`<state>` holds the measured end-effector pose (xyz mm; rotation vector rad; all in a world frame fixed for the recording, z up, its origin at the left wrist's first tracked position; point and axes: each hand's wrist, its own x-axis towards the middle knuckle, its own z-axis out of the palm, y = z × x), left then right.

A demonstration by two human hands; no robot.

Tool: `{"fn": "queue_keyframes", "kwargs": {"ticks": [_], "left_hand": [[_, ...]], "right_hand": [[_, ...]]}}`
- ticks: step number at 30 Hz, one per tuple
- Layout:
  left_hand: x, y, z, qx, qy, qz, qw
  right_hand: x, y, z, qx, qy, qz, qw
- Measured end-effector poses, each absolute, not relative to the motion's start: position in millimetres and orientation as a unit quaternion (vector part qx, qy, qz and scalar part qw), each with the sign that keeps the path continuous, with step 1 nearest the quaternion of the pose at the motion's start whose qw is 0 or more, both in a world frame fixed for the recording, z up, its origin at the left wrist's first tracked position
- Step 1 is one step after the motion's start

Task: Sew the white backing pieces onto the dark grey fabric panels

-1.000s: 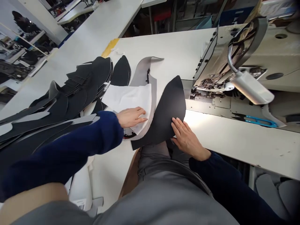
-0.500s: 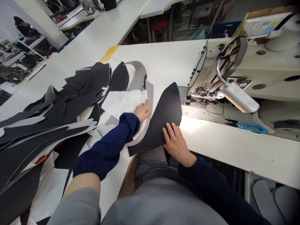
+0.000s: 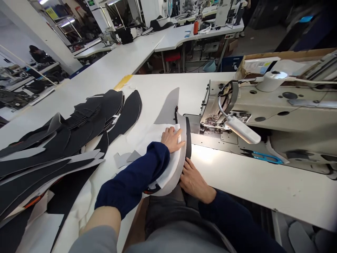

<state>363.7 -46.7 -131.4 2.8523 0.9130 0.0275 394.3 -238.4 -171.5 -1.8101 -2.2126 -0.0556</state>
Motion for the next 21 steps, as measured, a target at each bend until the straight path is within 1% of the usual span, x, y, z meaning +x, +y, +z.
{"fn": "queue_keyframes", "kwargs": {"ticks": [4,7,10,13,15,18,21], "left_hand": [[371,-38,-130,0.956,0.286,0.011,0.059],[376,-36,-132,0.961,0.272,0.022,0.041],[379,-39,-135,0.953,0.3,0.017,0.042],[380,-44,-138,0.945,0.324,-0.017,0.048],[383,-48,-140,0.944,0.32,-0.038,0.067],[394,-55,-143,0.944,0.313,-0.034,0.094],[404,-60,-143,0.939,0.329,-0.015,0.098]], "right_hand": [[386,-238,-174,-0.63,-0.767,-0.025,0.119],[380,-240,-176,-0.608,-0.784,-0.019,0.123],[389,-235,-177,-0.601,-0.789,-0.014,0.125],[393,-230,-182,-0.619,-0.775,-0.033,0.123],[384,-231,-188,-0.637,-0.756,-0.063,0.137],[364,-236,-200,-0.659,-0.723,-0.103,0.178],[363,-239,-206,-0.658,-0.712,-0.103,0.222]]}}
